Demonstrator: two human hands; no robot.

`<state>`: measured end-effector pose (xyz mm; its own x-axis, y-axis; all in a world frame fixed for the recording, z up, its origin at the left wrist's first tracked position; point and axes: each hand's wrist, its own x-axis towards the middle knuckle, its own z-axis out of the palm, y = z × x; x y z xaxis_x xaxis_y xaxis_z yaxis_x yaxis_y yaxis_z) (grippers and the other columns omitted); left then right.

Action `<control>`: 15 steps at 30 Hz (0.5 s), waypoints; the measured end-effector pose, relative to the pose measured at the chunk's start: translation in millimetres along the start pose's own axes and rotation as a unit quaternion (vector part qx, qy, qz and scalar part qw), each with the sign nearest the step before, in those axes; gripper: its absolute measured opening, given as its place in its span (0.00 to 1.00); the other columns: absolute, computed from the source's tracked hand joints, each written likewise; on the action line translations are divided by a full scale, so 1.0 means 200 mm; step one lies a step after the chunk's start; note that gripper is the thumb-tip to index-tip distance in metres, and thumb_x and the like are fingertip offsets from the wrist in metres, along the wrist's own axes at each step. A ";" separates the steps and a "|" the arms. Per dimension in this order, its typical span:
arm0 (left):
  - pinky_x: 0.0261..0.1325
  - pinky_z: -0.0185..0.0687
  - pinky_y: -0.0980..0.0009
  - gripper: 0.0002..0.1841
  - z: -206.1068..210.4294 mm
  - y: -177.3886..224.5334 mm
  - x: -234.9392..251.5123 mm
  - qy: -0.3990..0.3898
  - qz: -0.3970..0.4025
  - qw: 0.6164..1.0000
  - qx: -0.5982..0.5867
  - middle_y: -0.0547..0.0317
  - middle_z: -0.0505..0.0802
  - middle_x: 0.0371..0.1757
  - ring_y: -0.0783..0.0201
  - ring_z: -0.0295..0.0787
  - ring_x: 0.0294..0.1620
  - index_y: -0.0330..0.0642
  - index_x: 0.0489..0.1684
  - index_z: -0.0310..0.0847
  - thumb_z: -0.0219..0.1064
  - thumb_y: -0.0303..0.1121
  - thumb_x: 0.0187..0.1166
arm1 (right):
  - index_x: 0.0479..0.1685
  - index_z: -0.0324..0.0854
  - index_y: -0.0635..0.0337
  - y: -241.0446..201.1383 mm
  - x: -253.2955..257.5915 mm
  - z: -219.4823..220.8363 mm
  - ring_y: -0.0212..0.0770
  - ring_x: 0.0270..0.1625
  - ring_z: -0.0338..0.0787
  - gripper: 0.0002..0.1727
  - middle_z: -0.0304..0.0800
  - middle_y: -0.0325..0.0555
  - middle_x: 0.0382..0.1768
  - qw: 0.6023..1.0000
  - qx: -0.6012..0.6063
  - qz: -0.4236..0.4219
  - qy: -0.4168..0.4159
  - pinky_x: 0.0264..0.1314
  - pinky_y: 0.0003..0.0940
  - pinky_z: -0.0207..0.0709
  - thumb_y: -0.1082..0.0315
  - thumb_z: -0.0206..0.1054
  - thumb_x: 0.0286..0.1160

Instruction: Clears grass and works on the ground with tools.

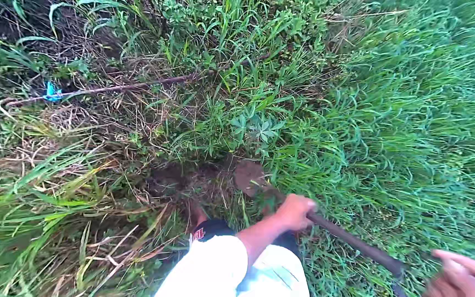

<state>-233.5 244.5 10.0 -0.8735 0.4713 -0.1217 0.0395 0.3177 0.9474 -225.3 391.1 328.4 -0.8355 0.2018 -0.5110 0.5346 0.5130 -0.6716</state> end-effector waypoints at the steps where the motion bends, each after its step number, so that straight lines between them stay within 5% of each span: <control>1: 0.78 0.71 0.38 0.27 0.04 -0.15 0.01 0.006 -0.108 0.994 -0.006 0.44 0.90 0.65 0.43 0.82 0.72 0.44 0.64 0.85 0.80 0.43 0.65 | 0.63 0.81 0.59 0.20 0.22 0.24 0.29 0.14 0.73 0.14 0.77 0.33 0.21 0.999 -0.012 0.000 0.041 0.17 0.30 0.77 0.62 0.59 0.88; 2: 0.85 0.62 0.35 0.37 0.09 -0.28 0.02 0.010 -0.210 0.978 -0.019 0.41 0.81 0.79 0.41 0.71 0.83 0.43 0.79 0.75 0.80 0.42 0.66 | 0.59 0.84 0.64 0.41 0.43 0.47 0.32 0.13 0.71 0.15 0.80 0.39 0.21 0.996 -0.018 -0.013 0.087 0.15 0.34 0.74 0.63 0.65 0.84; 4: 0.87 0.62 0.39 0.45 0.15 -0.41 0.05 0.053 -0.330 0.941 -0.052 0.44 0.68 0.90 0.43 0.64 0.90 0.45 0.92 0.58 0.75 0.40 0.70 | 0.52 0.88 0.64 0.60 0.74 0.68 0.34 0.12 0.72 0.12 0.84 0.44 0.22 0.995 -0.021 -0.030 0.095 0.13 0.36 0.72 0.64 0.69 0.79; 6: 0.86 0.67 0.42 0.45 0.19 -0.44 0.06 0.102 -0.379 0.913 -0.113 0.41 0.65 0.92 0.44 0.66 0.89 0.40 0.95 0.50 0.71 0.39 0.76 | 0.51 0.87 0.62 0.57 0.93 0.68 0.34 0.12 0.72 0.11 0.84 0.43 0.22 0.999 0.003 -0.021 0.038 0.13 0.34 0.73 0.65 0.69 0.80; 9: 0.82 0.74 0.47 0.39 0.33 -0.29 0.16 0.146 -0.439 0.837 -0.293 0.35 0.73 0.86 0.45 0.76 0.82 0.36 0.95 0.44 0.56 0.48 0.91 | 0.47 0.89 0.62 0.60 1.09 0.50 0.34 0.12 0.73 0.09 0.85 0.42 0.23 0.998 0.054 -0.017 0.005 0.12 0.33 0.72 0.65 0.70 0.78; 12: 0.53 0.89 0.48 0.37 0.39 -0.01 0.35 0.146 -0.490 0.723 -0.465 0.42 0.90 0.67 0.47 0.94 0.55 0.45 0.92 0.52 0.35 0.62 0.93 | 0.50 0.88 0.62 0.68 1.18 0.38 0.34 0.14 0.75 0.10 0.89 0.44 0.29 0.994 0.099 -0.012 -0.035 0.14 0.32 0.74 0.66 0.71 0.78; 15: 0.47 0.90 0.46 0.43 0.40 0.23 0.50 0.238 -0.493 0.604 -0.579 0.41 0.94 0.48 0.47 0.93 0.45 0.37 0.70 0.78 0.31 0.67 0.90 | 0.56 0.86 0.62 0.70 1.15 0.37 0.37 0.19 0.79 0.15 0.90 0.47 0.37 0.986 0.140 0.034 -0.085 0.20 0.36 0.79 0.64 0.71 0.78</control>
<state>-279.9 372.7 17.3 -0.2475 0.1450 -0.9580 -0.7392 -0.6675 0.0900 -332.4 447.1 76.5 -0.7758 0.0738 -0.6267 0.6229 0.2481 -0.7419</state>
